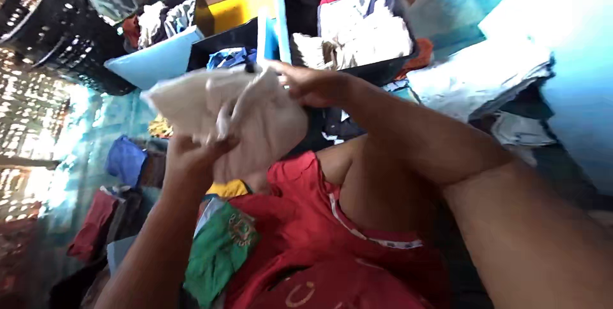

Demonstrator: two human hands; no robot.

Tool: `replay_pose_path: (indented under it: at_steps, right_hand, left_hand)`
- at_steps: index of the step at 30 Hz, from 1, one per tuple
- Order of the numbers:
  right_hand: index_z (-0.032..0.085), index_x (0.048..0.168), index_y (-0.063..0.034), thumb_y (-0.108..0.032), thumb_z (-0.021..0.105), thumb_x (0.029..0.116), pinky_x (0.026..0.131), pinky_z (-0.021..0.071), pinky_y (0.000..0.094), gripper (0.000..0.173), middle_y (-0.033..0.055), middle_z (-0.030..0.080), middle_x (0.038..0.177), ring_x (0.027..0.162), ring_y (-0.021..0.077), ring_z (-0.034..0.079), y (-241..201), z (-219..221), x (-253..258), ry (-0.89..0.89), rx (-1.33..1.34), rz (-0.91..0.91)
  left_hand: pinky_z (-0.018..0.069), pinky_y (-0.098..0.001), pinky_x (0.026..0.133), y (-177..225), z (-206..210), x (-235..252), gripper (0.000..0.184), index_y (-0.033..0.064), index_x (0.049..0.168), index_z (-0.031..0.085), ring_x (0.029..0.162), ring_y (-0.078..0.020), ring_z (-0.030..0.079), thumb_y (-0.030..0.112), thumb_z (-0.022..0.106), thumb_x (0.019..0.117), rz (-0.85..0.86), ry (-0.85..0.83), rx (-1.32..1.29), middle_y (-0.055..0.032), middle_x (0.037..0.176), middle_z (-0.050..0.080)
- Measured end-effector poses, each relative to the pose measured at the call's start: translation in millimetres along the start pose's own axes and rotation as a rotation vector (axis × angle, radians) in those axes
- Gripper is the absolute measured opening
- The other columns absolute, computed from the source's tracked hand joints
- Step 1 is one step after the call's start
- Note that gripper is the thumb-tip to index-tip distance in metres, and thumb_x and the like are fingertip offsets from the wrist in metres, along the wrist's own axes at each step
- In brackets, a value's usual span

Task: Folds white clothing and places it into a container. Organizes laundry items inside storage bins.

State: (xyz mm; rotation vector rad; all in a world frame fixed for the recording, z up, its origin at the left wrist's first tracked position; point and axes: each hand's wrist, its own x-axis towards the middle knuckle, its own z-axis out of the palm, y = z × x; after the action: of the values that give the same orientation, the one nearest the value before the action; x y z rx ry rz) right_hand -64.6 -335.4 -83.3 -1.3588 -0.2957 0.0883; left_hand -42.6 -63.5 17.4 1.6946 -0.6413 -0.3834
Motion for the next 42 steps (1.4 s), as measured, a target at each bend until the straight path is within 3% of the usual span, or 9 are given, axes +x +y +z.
replay_pose_path:
  at_steps: [4,7,12,17,23,26,30,35,42]
  right_hand:
    - [0.048,0.135,-0.0162,-0.027,0.041,0.1101,0.087,0.0514,0.0153,0.028,-0.0091,0.061,0.106,0.097,-0.0065,0.059,-77.7,-37.1,-56.2,0.72,-0.058,0.061]
    - [0.029,0.155,-0.0138,-0.043,0.076,0.0889,0.101,0.0547,0.0269,0.087,-0.0026,0.059,0.136,0.121,0.0072,0.061,-79.1,-136.9,-87.1,0.71,-0.202,-0.187]
    - [0.03,0.157,-0.0107,-0.005,0.082,0.0784,0.095,0.0554,0.0548,0.095,0.024,0.053,0.143,0.119,0.0365,0.061,-50.2,-207.6,-99.6,0.993,-0.724,0.357]
    - [0.022,0.163,-0.0047,-0.02,0.086,0.0809,0.109,0.0316,0.0769,0.105,0.0348,0.018,0.163,0.143,0.0596,0.03,-2.6,-236.0,-107.9,0.859,-1.16,0.591]
    - [0.033,0.16,-0.0061,-0.035,0.093,0.0715,0.115,0.0174,0.077,0.111,0.0296,0.008,0.168,0.152,0.0572,0.012,-14.4,-236.2,-93.9,0.26,-1.458,0.503]
    - [0.026,0.164,-0.0169,-0.058,0.08,0.081,0.116,0.0147,0.0774,0.107,0.0398,0.016,0.162,0.149,0.0608,0.017,29.3,-257.0,-107.0,0.145,-1.325,0.741]
    - [0.015,0.166,-0.0167,-0.071,0.044,0.0981,0.117,0.0097,0.076,0.092,0.041,0.021,0.16,0.15,0.06,0.015,28.6,-245.9,-86.0,0.04,-1.345,0.983]
    - [0.048,0.152,-0.006,-0.037,0.085,0.0835,0.106,0.0279,0.0817,0.084,0.0401,0.023,0.159,0.141,0.0651,0.027,2.1,-227.7,-54.9,0.177,-1.405,0.882]
    - [0.014,0.167,-0.0216,-0.044,0.078,0.0881,0.105,0.0259,0.0818,0.104,0.0417,0.001,0.162,0.144,0.066,0.018,58.3,-233.0,-58.6,0.355,-1.193,0.946]
  left_hand:
    - [0.064,-0.0362,0.075,-8.8,88.4,120.5,0.029,0.0051,0.117,0.055,0.082,-0.014,0.073,0.0,0.063,0.0892,-0.021,-0.188,-0.257,-0.0032,0.092,0.073]
    - [0.0626,-0.0422,0.08,-37.8,153.8,200.3,0.03,-0.0015,0.12,0.054,0.085,-0.0209,0.072,0.004,0.064,0.0921,-0.011,-0.341,-0.471,-0.0112,0.095,0.071]
    - [0.0592,-0.041,0.077,-103.7,224.4,268.9,0.032,-0.0038,0.124,0.058,0.085,-0.0214,0.069,0.015,0.063,0.0978,-0.299,-0.368,-0.192,-0.0141,0.099,0.069]
    - [0.0457,-0.0671,0.102,-112.7,240.4,264.8,0.1,-0.0022,0.156,0.032,0.127,-0.0515,0.053,0.029,0.087,0.0786,-0.117,-0.248,0.711,-0.0347,0.139,0.052]
    - [0.0009,-0.0773,0.116,-105.8,251.7,285.5,0.101,0.0143,0.163,0.029,0.158,-0.042,0.0,0.058,0.075,0.084,0.424,-0.657,1.01,-0.0161,0.172,0.006]
    - [0.0134,-0.0667,0.123,-154.2,260.5,296.4,0.102,0.0128,0.166,0.015,0.156,-0.0414,0.018,0.072,0.054,0.0926,0.112,-0.837,1.094,-0.0214,0.17,0.015]
    - [0.0044,-0.0584,0.126,-156.7,276.4,295.6,0.108,0.0135,0.166,-0.001,0.157,-0.0423,0.007,0.079,0.043,0.0924,-0.055,-0.934,1.267,-0.0265,0.169,0.004]
    - [0.0053,-0.055,0.127,-158.6,273.3,300.2,0.111,0.0134,0.166,0.004,0.158,-0.0393,0.009,0.08,0.048,0.0889,-0.075,-0.951,1.258,-0.0243,0.17,0.01]
    - [0.0051,-0.0548,0.127,-168.6,268.6,298.6,0.117,0.0208,0.167,0.002,0.158,-0.0382,0.007,0.085,0.052,0.082,-0.075,-0.911,1.192,-0.0198,0.171,0.006]
